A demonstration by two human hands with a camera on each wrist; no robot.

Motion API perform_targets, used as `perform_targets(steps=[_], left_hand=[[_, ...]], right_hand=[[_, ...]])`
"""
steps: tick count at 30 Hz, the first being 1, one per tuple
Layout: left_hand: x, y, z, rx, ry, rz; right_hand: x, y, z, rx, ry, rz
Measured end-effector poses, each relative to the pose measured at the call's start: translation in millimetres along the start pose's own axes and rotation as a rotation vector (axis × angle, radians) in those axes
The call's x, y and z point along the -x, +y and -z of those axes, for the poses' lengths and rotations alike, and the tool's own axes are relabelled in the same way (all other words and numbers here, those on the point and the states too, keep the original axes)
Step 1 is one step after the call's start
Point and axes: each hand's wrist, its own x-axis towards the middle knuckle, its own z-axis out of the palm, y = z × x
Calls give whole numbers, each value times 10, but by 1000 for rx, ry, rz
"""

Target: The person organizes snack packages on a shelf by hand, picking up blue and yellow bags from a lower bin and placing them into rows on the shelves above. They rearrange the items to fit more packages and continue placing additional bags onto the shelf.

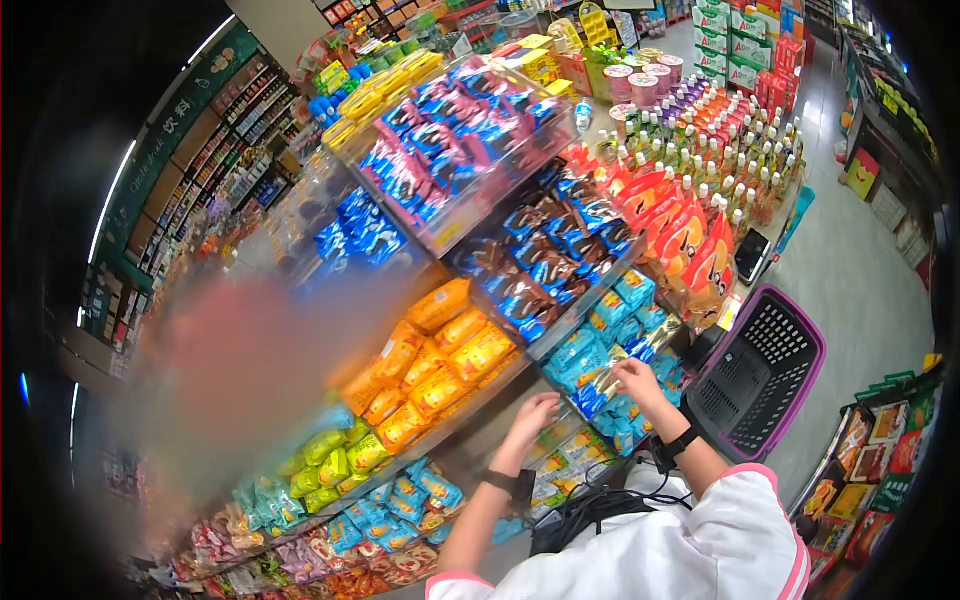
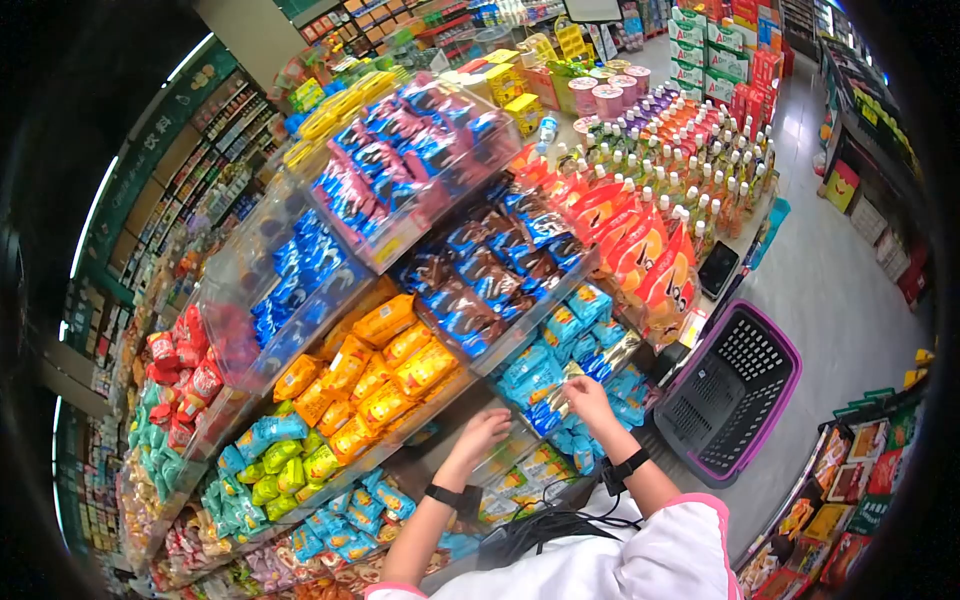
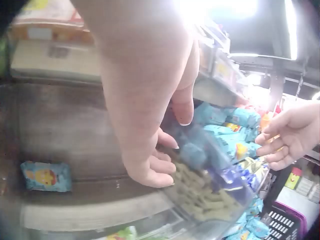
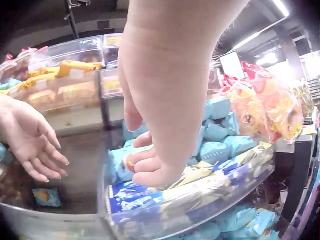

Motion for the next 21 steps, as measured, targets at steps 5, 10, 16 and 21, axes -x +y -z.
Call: perform_targets(steps=[5,10,16,21], left_hand=[[-340,301,-719,-214,77,-265],[-546,678,-1260,-435,310,-516],[-697,1014,-1744,-530,328,-706],[-1022,1132,-1955,-553,299,-710]], right_hand=[[-139,-304,297,-187,-37,21],[-405,-433,523,-222,-16,64],[-734,-529,626,-289,96,135],[-866,-581,593,-411,28,110]])
